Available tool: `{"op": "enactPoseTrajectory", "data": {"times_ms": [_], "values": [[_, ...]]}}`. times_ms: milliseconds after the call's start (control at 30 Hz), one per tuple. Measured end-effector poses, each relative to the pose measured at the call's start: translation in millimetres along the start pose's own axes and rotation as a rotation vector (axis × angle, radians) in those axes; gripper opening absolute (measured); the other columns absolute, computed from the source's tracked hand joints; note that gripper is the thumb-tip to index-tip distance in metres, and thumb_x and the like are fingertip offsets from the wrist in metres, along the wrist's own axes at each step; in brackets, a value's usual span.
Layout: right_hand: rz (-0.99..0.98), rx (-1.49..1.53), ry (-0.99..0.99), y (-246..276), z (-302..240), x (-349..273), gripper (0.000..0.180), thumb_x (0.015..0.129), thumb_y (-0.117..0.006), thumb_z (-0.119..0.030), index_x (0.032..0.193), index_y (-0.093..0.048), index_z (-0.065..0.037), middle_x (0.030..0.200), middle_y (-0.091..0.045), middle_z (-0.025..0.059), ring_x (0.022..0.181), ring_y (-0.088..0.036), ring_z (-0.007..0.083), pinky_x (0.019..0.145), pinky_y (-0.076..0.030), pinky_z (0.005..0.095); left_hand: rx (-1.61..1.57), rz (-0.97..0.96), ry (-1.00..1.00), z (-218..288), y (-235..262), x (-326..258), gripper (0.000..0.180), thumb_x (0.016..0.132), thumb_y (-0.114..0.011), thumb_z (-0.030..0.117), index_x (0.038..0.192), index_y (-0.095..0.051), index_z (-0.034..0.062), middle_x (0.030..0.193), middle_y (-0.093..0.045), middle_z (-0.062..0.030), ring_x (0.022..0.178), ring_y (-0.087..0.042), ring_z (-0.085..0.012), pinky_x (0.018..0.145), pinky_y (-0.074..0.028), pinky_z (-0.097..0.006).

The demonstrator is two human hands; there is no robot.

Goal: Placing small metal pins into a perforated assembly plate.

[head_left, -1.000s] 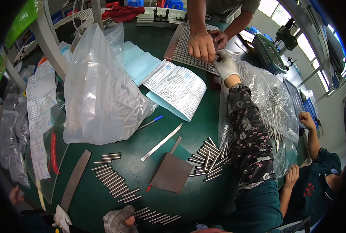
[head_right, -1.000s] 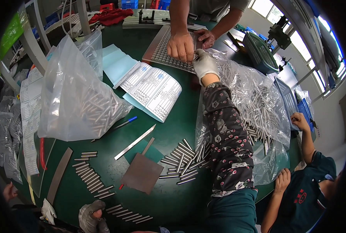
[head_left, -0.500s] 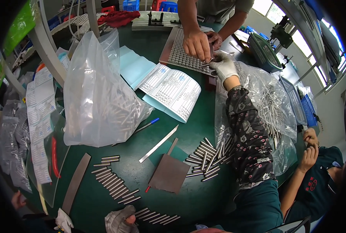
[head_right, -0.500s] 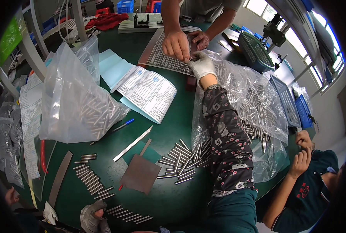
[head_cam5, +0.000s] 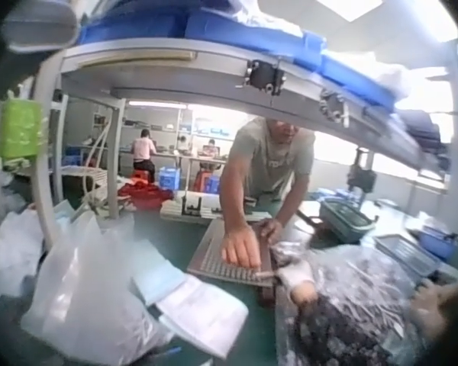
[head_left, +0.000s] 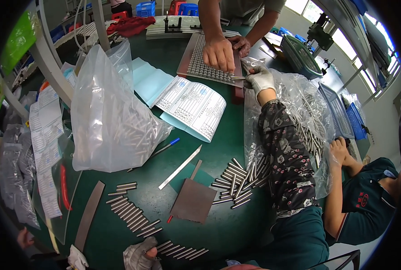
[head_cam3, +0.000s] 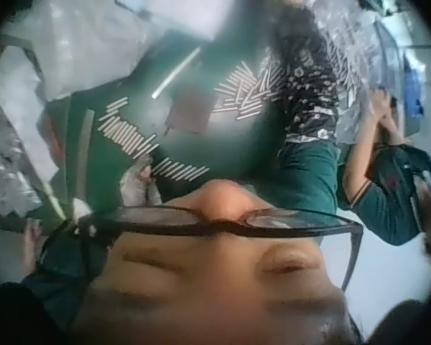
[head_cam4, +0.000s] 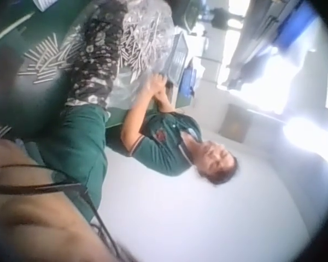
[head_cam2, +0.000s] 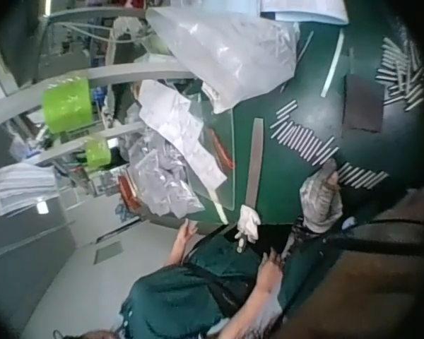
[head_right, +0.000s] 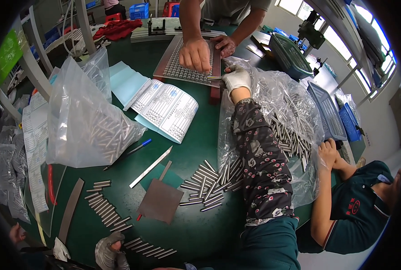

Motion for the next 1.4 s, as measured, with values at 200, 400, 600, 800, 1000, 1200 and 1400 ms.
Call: {"op": "enactPoseTrajectory", "data": {"times_ms": [200, 400, 600, 800, 1000, 1200, 1400], "values": [[0.071, -0.265, 0.118, -4, -9, -8, 0.018, 0.065, -0.057, -0.013, 0.082, -0.062, -0.009, 0.076, -0.063, 0.0113, 0.073, -0.061, 0.0254, 0.068, -0.046, 0.0303, -1.290, 0.137, 0.697, -41, -14, -5, 0.034, 0.080, -0.060, 0.025, 0.104, -0.057, 0.0001, 0.093, -0.059, -0.0055, 0.075, -0.052, -0.0100, 0.066, -0.043, -0.022], [0.128, -0.383, 0.342, -4, -44, -26, 0.017, 0.067, -0.054, -0.012, 0.082, -0.061, -0.010, 0.080, -0.062, 0.0115, 0.079, -0.060, 0.0286, 0.070, -0.046, 0.0331, -1.073, 0.129, 0.625, -34, -8, -6, 0.033, 0.080, -0.059, 0.024, 0.103, -0.056, -0.0008, 0.092, -0.058, -0.0062, 0.075, -0.052, -0.0103, 0.065, -0.043, -0.022], [0.134, -0.365, 0.418, -10, -43, -29, 0.015, 0.067, -0.054, -0.009, 0.081, -0.059, -0.007, 0.078, -0.062, 0.0100, 0.076, -0.060, 0.0254, 0.069, -0.046, 0.0307, -0.867, 0.126, 0.564, -32, -6, -3, 0.032, 0.081, -0.058, 0.023, 0.102, -0.056, -0.0018, 0.091, -0.058, -0.0068, 0.074, -0.053, -0.0106, 0.065, -0.043, -0.022], [0.134, -0.341, 0.431, -9, -45, -32, 0.014, 0.067, -0.056, -0.008, 0.081, -0.058, -0.005, 0.077, -0.062, 0.0095, 0.074, -0.061, 0.0220, 0.068, -0.046, 0.0278, -0.663, 0.112, 0.505, -26, -4, 0, 0.031, 0.082, -0.057, 0.022, 0.102, -0.056, -0.0027, 0.091, -0.058, -0.0075, 0.073, -0.053, -0.0109, 0.064, -0.043, -0.023], [0.141, -0.371, 0.434, -12, -53, -39, 0.015, 0.068, -0.054, -0.008, 0.082, -0.058, -0.007, 0.078, -0.061, 0.0117, 0.077, -0.060, 0.0268, 0.068, -0.046, 0.0320, -0.453, 0.106, 0.438, -15, -1, 0, 0.031, 0.082, -0.056, 0.021, 0.101, -0.056, -0.0037, 0.090, -0.058, -0.0081, 0.072, -0.053, -0.0111, 0.064, -0.044, -0.023], [0.132, -0.430, 0.434, -8, -43, -36, 0.015, 0.069, -0.053, -0.009, 0.083, -0.059, -0.009, 0.079, -0.061, 0.0143, 0.078, -0.058, 0.0321, 0.068, -0.046, 0.0371, -0.261, 0.064, 0.382, -15, -5, 10, 0.030, 0.083, -0.054, 0.020, 0.101, -0.056, -0.0046, 0.090, -0.058, -0.0088, 0.072, -0.053, -0.0114, 0.063, -0.044, -0.023], [0.160, -0.362, 0.497, -5, -54, -40, 0.014, 0.070, -0.052, -0.008, 0.083, -0.058, -0.009, 0.079, -0.061, 0.0136, 0.077, -0.058, 0.0313, 0.067, -0.046, 0.0362, -0.313, -0.006, 0.546, -40, 7, -26, 0.029, 0.082, -0.055, 0.018, 0.102, -0.056, -0.0041, 0.089, -0.057, -0.0072, 0.063, -0.048, -0.0078, 0.055, -0.041, -0.022]]}}
Point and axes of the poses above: each hand's wrist, its own x-axis towards the middle knuckle, its own y-axis out of the back of the hand, z = x × y, the point moved 5 cm from there along x, towards the middle knuckle
